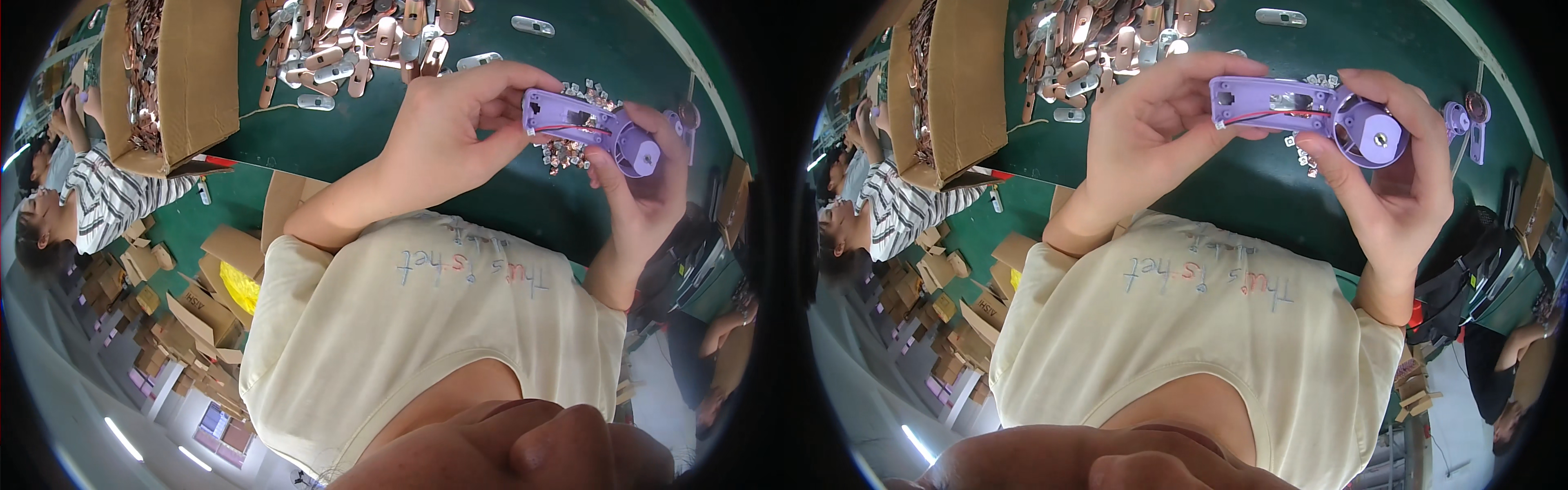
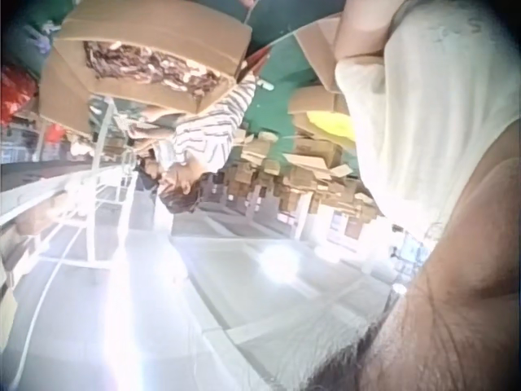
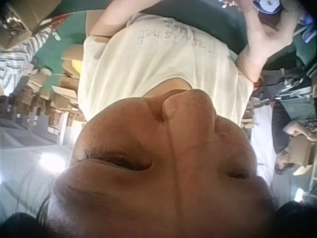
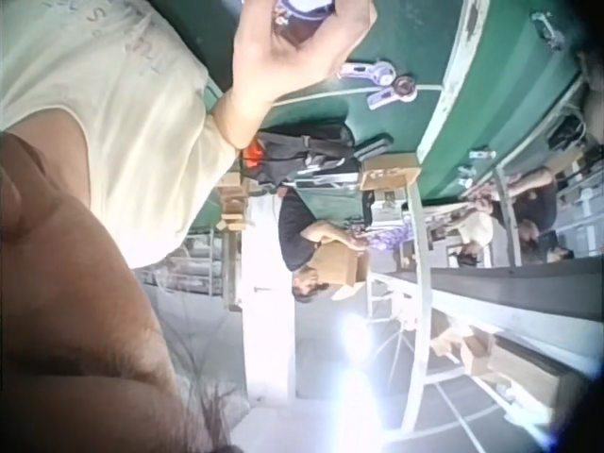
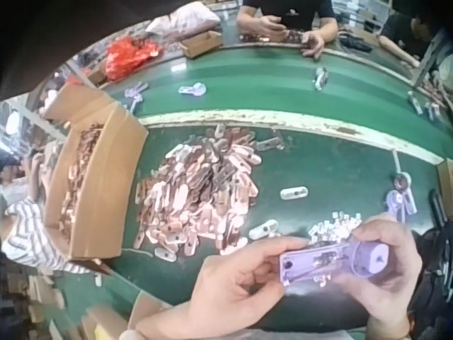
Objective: The person assembles handheld devices by attaching small components to metal plates and fitting the plates into plastic casings by hand.
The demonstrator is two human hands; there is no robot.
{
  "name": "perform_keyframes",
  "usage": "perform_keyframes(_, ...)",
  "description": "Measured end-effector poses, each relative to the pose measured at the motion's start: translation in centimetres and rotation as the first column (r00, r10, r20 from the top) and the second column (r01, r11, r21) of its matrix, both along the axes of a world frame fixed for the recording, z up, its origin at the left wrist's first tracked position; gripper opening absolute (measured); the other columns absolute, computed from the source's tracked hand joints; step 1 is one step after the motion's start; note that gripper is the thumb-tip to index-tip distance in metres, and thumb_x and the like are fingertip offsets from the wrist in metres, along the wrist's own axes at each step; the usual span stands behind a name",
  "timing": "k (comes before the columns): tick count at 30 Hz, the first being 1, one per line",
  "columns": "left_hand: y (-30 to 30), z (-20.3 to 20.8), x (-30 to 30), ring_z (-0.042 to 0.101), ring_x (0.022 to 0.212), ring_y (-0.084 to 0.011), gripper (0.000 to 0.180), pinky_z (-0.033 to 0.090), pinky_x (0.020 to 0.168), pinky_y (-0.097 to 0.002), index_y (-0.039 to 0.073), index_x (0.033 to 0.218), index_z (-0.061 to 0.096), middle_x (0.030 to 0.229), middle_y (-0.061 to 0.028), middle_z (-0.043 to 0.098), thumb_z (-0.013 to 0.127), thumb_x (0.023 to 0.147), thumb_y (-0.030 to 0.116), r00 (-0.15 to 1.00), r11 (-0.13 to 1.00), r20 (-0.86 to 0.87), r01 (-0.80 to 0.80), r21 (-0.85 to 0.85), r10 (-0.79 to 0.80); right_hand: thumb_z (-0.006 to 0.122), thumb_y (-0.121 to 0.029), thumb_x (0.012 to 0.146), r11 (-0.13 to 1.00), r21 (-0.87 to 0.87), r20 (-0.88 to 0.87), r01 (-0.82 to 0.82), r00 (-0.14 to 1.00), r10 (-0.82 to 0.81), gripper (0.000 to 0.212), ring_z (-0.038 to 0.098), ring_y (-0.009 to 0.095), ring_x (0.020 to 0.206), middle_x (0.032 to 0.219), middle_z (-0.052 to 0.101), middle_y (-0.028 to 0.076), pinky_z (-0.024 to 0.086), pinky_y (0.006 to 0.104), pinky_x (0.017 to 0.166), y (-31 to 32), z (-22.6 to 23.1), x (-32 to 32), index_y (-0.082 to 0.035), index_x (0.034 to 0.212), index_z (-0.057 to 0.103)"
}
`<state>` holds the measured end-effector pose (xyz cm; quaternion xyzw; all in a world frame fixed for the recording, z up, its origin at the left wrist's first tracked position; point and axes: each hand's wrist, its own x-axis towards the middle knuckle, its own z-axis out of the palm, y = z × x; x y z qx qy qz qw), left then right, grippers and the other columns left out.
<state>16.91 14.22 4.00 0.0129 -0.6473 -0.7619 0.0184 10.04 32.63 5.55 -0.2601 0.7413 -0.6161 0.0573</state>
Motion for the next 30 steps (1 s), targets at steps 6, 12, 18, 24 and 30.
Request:
perform_keyframes(6, 0.2, 0.2, 0.1, 0.062, 0.092, -0.0234, 0.033, 0.051, 0.082, -0.0302, -0.009, 0.114, 0.048, 0.107, -0.0173, 0.058, 0.051, 0.081, -0.013, 1.0, 0.998, 0.002, -0.005, 0.062, 0.005, 0.074, 0.004, 0.066, 0.999, 0.002, 0.123, 0.043, 0.992, -0.042, 0.047, 0.056, 0.016, 0.09, 0.108, 0.055, 0.014, 0.047, 0.0246, 0.077, -0.4, 0.4, 0.2, 0.004, 0.108, 0.052)
perform_keyframes(12, 0.2, 0.6, -0.1, 0.064, 0.088, -0.022, 0.027, 0.052, 0.077, -0.0272, -0.009, 0.109, 0.051, 0.1, -0.016, 0.061, 0.054, 0.082, -0.008, 1.0, 0.995, 0.019, 0.016, 0.096, -0.018, 0.072, 0.008, 0.066, 1.0, -0.022, 0.113, -0.009, 0.994, 0.012, 0.045, 0.055, 0.015, 0.088, 0.104, 0.055, 0.012, 0.045, 0.024, 0.077, 0.1, 0.0, 0.0, 0.004, 0.107, 0.053)
perform_keyframes(18, 1.1, -0.2, -0.2, 0.064, 0.082, -0.0176, 0.019, 0.052, 0.073, -0.0251, -0.007, 0.099, 0.054, 0.093, -0.0117, 0.061, 0.058, 0.081, -0.005, 0.995, 0.995, 0.028, -0.095, -0.001, 0.095, 0.07, 0.004, 0.068, 0.993, 0.051, 0.162, -0.107, 0.982, 0.098, 0.036, 0.055, 0.011, 0.085, 0.097, 0.056, 0.008, 0.044, 0.0215, 0.074, -0.4, -0.5, -0.3, 0.001, 0.101, 0.054)
perform_keyframes(24, 1.0, -2.9, -0.7, 0.06, 0.064, -0.0118, 0.015, 0.047, 0.058, -0.0206, 0.001, 0.084, 0.058, 0.074, -0.0043, 0.058, 0.068, 0.072, 0.003, 0.95, 0.901, -0.177, -0.302, -0.311, 0.258, 0.07, 0.002, 0.069, 0.995, 0.08, 0.176, -0.057, 0.984, 0.042, 0.029, 0.055, 0.009, 0.079, 0.092, 0.058, 0.005, 0.044, 0.0197, 0.069, -0.3, -2.6, -0.2, 0.0, 0.094, 0.056)
perform_keyframes(30, 0.6, -4.9, -1.5, 0.055, 0.07, -0.0099, 0.018, 0.045, 0.064, -0.0212, -0.004, 0.092, 0.055, 0.084, -0.0063, 0.058, 0.065, 0.079, 0.002, 0.975, 0.91, -0.124, -0.219, -0.353, 0.186, 0.073, -0.005, 0.066, 0.949, 0.301, 0.0, -0.095, 0.995, 0.1, 0.03, 0.056, 0.01, 0.073, 0.081, 0.058, 0.003, 0.044, 0.0217, 0.068, -0.8, -2.7, -2.4, -0.004, 0.09, 0.055)
